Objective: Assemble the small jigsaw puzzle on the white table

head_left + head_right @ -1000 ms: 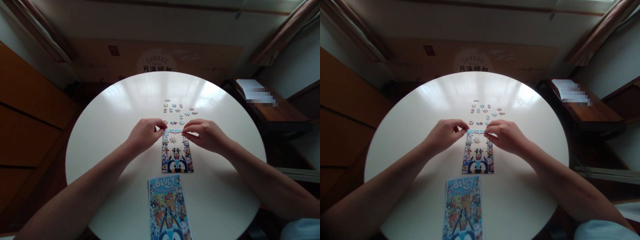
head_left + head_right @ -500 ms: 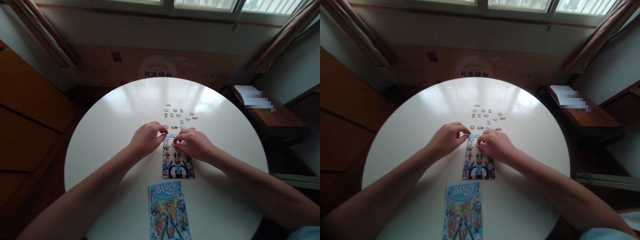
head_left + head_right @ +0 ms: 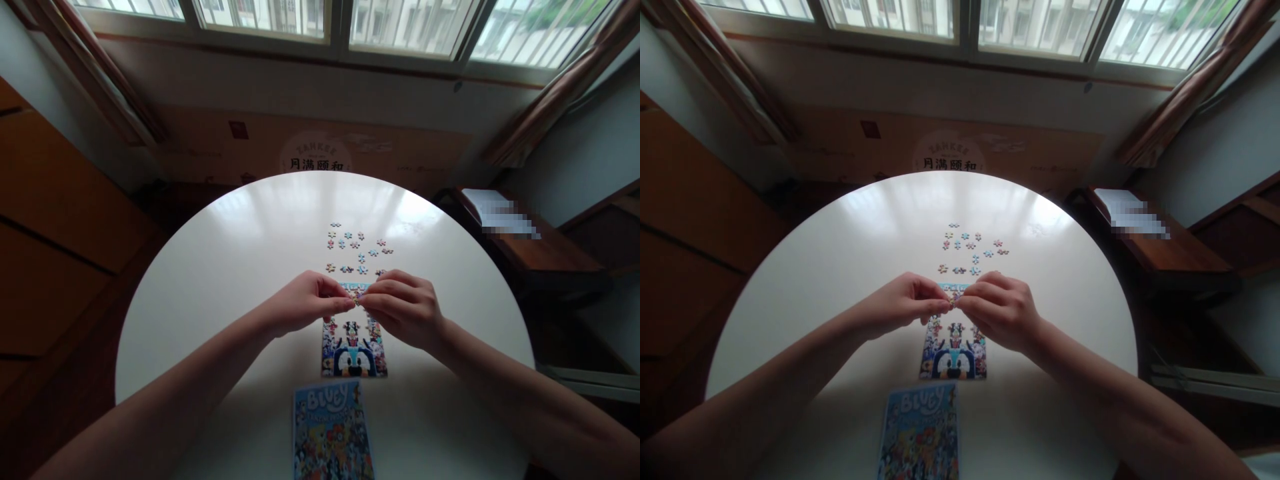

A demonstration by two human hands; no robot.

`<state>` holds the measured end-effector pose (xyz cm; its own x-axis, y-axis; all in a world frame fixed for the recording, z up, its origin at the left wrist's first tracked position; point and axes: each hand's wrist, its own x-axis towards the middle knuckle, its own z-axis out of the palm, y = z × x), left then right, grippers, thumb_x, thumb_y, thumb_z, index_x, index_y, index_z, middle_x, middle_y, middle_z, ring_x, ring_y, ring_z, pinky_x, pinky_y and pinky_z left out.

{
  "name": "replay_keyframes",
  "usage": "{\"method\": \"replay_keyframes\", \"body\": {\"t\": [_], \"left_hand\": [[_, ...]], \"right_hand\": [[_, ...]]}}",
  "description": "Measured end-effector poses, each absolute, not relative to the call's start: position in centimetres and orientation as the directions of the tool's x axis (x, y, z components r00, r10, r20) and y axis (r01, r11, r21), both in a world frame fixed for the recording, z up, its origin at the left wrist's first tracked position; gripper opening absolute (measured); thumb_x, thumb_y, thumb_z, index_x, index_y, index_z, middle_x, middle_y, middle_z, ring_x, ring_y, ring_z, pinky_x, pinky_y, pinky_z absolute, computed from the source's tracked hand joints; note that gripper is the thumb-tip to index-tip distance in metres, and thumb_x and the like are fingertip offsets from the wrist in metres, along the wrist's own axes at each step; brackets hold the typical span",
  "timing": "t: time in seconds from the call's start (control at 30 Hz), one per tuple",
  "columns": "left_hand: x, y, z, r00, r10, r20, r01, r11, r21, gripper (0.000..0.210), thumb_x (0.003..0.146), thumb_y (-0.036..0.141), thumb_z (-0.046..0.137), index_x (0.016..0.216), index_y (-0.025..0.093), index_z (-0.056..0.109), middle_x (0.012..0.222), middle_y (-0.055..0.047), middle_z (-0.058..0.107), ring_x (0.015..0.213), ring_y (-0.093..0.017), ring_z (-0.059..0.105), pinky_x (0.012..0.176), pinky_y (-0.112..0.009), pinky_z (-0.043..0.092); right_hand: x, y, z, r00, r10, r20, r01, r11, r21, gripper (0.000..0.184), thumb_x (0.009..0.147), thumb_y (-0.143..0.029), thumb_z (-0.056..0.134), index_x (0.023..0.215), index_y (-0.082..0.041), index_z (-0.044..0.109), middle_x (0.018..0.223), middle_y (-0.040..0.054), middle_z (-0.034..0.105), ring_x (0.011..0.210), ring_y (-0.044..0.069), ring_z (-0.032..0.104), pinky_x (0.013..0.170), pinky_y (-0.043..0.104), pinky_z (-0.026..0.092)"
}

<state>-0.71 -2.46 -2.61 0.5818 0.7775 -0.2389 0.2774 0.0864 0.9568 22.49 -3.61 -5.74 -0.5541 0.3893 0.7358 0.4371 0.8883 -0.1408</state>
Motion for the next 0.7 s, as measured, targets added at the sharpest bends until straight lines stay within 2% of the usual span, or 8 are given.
{"method": "replay_keyframes", "body": {"t": [0.1,0.17,0.3,0.4,0.57,0.7], "left_hand": [[-0.6,-2.5,-2.6,0.580,0.771,-0.263,0.258,0.132,0.957,0.015,0.078,0.032,0.075,0.078,0.018,0.080,0.063,-0.001,0.064,0.058,-0.012,0.050,0.053,-0.024,0.040],[-0.6,-2.5,-2.6,0.571,0.774,-0.275,0.264,0.144,0.954,0.014,0.077,0.031,0.075,0.078,0.018,0.079,0.062,0.000,0.063,0.057,-0.011,0.050,0.052,-0.024,0.038],[-0.9,-2.4,-2.3,0.559,0.778,-0.288,0.319,0.119,0.940,0.017,0.080,0.034,0.072,0.079,0.017,0.075,0.067,-0.001,0.064,0.061,-0.013,0.052,0.055,-0.026,0.041],[-1.2,-2.3,-2.2,0.575,0.762,-0.298,0.391,0.063,0.918,0.023,0.084,0.039,0.067,0.084,0.016,0.070,0.074,-0.002,0.064,0.068,-0.014,0.056,0.062,-0.028,0.046],[-1.3,-2.3,-2.3,0.614,0.742,-0.271,0.437,-0.033,0.899,0.025,0.088,0.041,0.062,0.087,0.017,0.064,0.079,-0.002,0.063,0.075,-0.016,0.058,0.069,-0.032,0.047],[-1.0,-2.3,-2.4,0.605,0.751,-0.263,0.425,-0.026,0.905,0.020,0.088,0.037,0.060,0.086,0.017,0.062,0.077,-0.002,0.062,0.073,-0.015,0.057,0.068,-0.031,0.047]], "right_hand": [[22.2,-3.7,-5.8,-0.558,0.355,0.750,0.405,0.905,-0.127,0.011,0.092,-0.019,0.070,0.097,-0.028,0.071,0.086,-0.0007,0.077,0.076,0.016,0.068,0.070,0.032,0.059],[22.1,-3.7,-5.8,-0.545,0.373,0.751,0.393,0.905,-0.165,0.015,0.090,-0.016,0.071,0.100,-0.028,0.070,0.087,-0.0002,0.077,0.076,0.015,0.068,0.068,0.031,0.059],[22.1,-3.6,-5.5,-0.439,0.511,0.739,0.380,0.851,-0.362,0.022,0.091,-0.011,0.064,0.105,-0.028,0.069,0.086,0.0010,0.074,0.073,0.014,0.067,0.059,0.027,0.056],[22.3,-3.2,-5.5,-0.438,0.557,0.706,0.288,0.831,-0.476,0.022,0.093,-0.012,0.064,0.109,-0.025,0.070,0.093,0.0037,0.075,0.077,0.014,0.069,0.055,0.025,0.055],[22.1,-2.6,-5.9,-0.519,0.541,0.662,0.169,0.824,-0.541,0.014,0.092,-0.014,0.070,0.103,-0.022,0.074,0.097,0.0054,0.077,0.089,0.016,0.072,0.067,0.029,0.060],[21.7,-2.7,-6.2,-0.531,0.541,0.653,0.140,0.815,-0.562,0.010,0.091,-0.014,0.073,0.097,-0.021,0.076,0.093,0.0044,0.078,0.084,0.015,0.072,0.072,0.031,0.060]]}}
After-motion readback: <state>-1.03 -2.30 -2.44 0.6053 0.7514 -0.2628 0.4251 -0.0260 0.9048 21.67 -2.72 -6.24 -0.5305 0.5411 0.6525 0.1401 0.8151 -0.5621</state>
